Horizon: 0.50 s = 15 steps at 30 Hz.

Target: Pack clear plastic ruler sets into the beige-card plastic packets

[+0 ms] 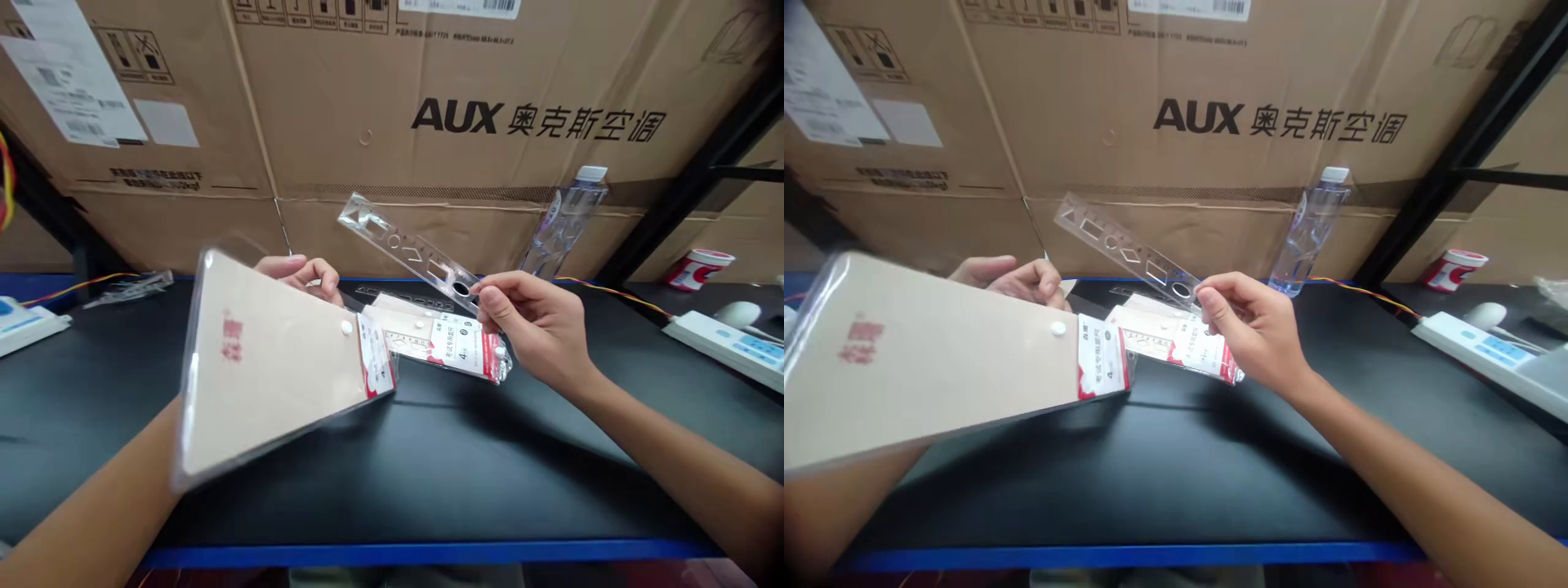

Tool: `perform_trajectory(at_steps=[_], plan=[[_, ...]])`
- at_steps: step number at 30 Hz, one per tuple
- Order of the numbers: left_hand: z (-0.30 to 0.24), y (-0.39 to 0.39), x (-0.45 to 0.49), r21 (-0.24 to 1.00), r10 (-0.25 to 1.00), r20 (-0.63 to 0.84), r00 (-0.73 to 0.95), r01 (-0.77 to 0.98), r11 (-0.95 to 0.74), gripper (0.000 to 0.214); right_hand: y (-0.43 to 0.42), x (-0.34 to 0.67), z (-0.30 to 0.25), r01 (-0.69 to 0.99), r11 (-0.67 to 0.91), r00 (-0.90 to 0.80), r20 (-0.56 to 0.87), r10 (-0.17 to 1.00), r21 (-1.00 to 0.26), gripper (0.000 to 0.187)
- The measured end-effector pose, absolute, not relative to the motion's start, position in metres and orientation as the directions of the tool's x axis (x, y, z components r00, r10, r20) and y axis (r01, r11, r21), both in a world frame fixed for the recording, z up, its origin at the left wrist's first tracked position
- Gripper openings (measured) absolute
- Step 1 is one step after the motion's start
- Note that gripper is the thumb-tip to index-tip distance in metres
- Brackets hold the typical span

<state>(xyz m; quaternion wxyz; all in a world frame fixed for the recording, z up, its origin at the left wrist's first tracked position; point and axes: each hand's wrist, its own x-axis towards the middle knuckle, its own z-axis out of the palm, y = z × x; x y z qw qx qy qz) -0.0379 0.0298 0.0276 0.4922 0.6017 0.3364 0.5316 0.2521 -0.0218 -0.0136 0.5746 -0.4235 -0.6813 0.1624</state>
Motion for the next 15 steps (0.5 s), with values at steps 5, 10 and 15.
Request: perform_trajectory(at_steps=[5,10,15], plan=[[0.024,0.020,-0.029,0.926,0.925,0.327,0.193,-0.262,-0.272,0.027,-0.020,0.248,-0.016,0.271,0.588,0.007,0.612,0.791,-0.762,0.019],[0.009,0.027,-0.022,0.854,0.853,0.516,0.079,-0.131,-0.504,0.033,-0.025,0.241,-0.022,0.204,0.557,-0.068,0.556,0.829,-0.805,0.016],[0.004,0.030,-0.018,0.872,0.871,0.489,0.052,-0.059,-0.486,0.034,-0.030,0.239,-0.028,0.373,0.583,-0.247,0.528,0.813,-0.722,0.010]])
